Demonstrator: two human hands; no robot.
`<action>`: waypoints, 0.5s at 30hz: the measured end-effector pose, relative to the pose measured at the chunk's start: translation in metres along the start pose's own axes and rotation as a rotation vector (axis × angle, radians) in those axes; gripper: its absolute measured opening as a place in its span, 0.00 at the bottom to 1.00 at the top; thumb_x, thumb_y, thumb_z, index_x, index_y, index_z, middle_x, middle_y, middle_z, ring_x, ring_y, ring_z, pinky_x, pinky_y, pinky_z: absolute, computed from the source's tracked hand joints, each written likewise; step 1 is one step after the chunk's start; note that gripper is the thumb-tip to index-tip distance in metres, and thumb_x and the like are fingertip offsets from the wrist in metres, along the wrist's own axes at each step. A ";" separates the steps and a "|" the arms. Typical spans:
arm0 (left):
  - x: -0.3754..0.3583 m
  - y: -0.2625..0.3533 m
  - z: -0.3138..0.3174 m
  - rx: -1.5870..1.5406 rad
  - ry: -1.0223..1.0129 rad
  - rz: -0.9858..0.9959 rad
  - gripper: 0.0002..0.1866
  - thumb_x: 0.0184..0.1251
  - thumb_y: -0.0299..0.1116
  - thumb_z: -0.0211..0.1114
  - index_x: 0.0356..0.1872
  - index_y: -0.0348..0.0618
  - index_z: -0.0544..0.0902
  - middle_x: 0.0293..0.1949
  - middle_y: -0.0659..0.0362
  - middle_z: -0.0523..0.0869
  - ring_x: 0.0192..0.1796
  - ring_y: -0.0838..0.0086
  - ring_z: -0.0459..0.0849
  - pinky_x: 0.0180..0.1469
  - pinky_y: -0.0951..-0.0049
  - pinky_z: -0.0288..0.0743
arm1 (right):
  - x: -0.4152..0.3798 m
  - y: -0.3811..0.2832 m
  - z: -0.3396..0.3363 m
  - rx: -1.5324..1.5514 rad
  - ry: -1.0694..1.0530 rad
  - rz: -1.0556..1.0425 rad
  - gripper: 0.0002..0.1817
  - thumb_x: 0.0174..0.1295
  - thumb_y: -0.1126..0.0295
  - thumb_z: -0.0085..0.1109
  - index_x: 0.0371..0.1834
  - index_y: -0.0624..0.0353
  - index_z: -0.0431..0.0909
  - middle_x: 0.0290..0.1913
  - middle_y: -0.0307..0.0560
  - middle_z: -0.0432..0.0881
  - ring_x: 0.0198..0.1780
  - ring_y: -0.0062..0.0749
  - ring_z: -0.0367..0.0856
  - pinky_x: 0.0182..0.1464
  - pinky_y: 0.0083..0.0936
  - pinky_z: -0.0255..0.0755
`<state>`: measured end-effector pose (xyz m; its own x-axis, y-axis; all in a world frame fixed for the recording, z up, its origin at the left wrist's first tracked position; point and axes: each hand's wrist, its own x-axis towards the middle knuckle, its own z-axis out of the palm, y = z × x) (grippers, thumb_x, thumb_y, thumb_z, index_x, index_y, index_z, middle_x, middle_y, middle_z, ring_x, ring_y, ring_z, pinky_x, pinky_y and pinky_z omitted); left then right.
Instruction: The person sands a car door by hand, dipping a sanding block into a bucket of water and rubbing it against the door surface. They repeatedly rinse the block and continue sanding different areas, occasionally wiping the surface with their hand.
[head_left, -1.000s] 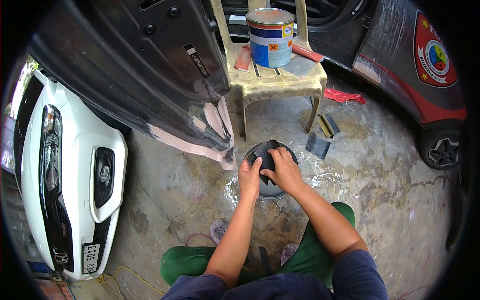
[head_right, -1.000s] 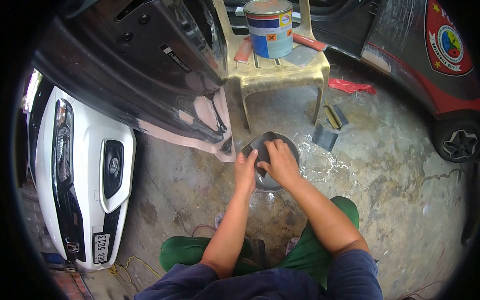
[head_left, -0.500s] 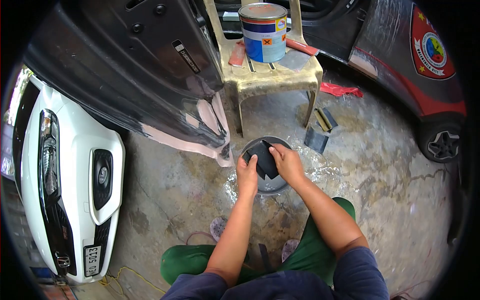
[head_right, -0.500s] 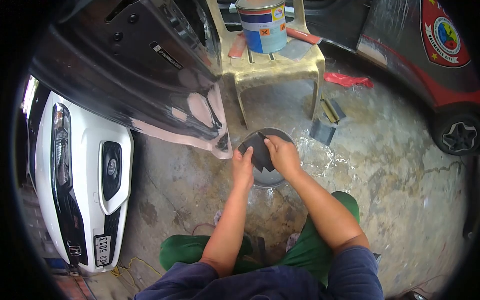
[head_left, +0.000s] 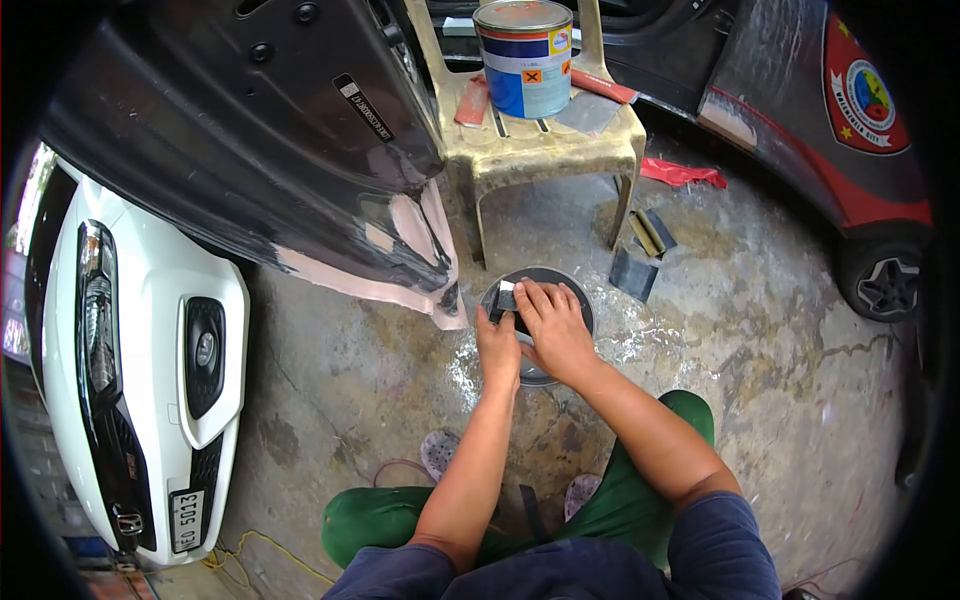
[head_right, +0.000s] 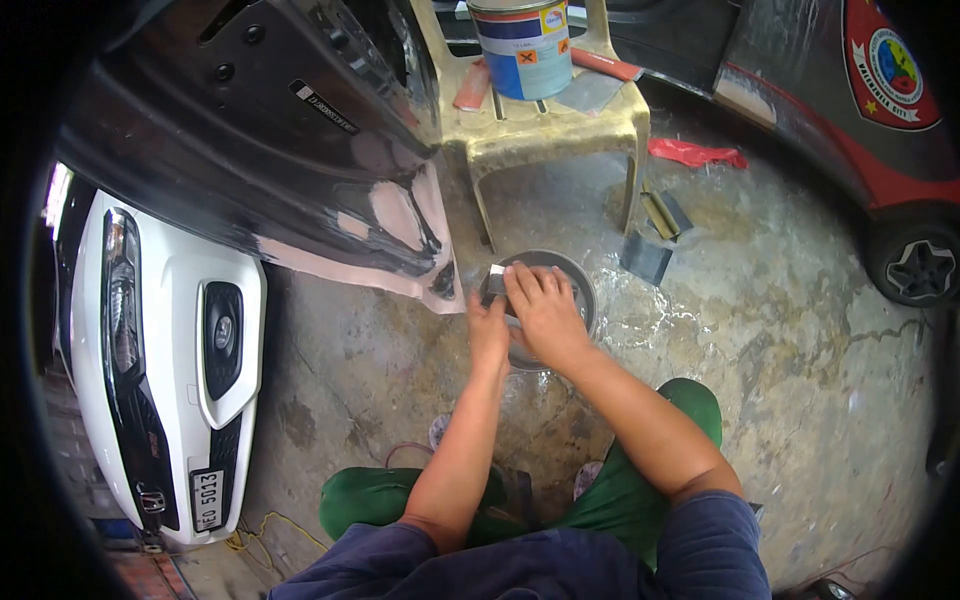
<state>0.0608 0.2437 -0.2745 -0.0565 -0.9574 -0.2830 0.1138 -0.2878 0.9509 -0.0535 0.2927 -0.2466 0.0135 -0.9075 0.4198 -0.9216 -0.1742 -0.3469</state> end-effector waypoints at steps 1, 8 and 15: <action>-0.003 0.002 0.002 0.022 -0.040 -0.012 0.39 0.77 0.29 0.61 0.80 0.24 0.51 0.54 0.49 0.85 0.53 0.69 0.84 0.56 0.72 0.77 | -0.001 0.004 0.006 -0.026 0.010 0.007 0.39 0.57 0.66 0.71 0.73 0.67 0.70 0.70 0.55 0.74 0.69 0.50 0.73 0.72 0.49 0.65; 0.003 0.014 -0.010 -0.094 -0.221 -0.188 0.36 0.77 0.39 0.63 0.79 0.35 0.61 0.66 0.51 0.80 0.69 0.64 0.77 0.69 0.60 0.69 | 0.006 0.045 0.021 0.680 -0.026 0.366 0.35 0.62 0.65 0.73 0.70 0.70 0.73 0.64 0.61 0.78 0.65 0.55 0.78 0.67 0.40 0.73; 0.002 0.016 -0.011 0.067 -0.262 -0.099 0.25 0.78 0.40 0.65 0.68 0.38 0.76 0.55 0.57 0.87 0.54 0.73 0.86 0.54 0.68 0.78 | 0.003 0.037 0.005 0.673 -0.014 0.468 0.35 0.58 0.62 0.77 0.66 0.67 0.75 0.60 0.56 0.79 0.61 0.50 0.81 0.63 0.37 0.75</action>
<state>0.0730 0.2369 -0.2614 -0.3191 -0.8842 -0.3412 0.0298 -0.3692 0.9289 -0.0856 0.2812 -0.2627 -0.3058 -0.9471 0.0971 -0.4030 0.0363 -0.9145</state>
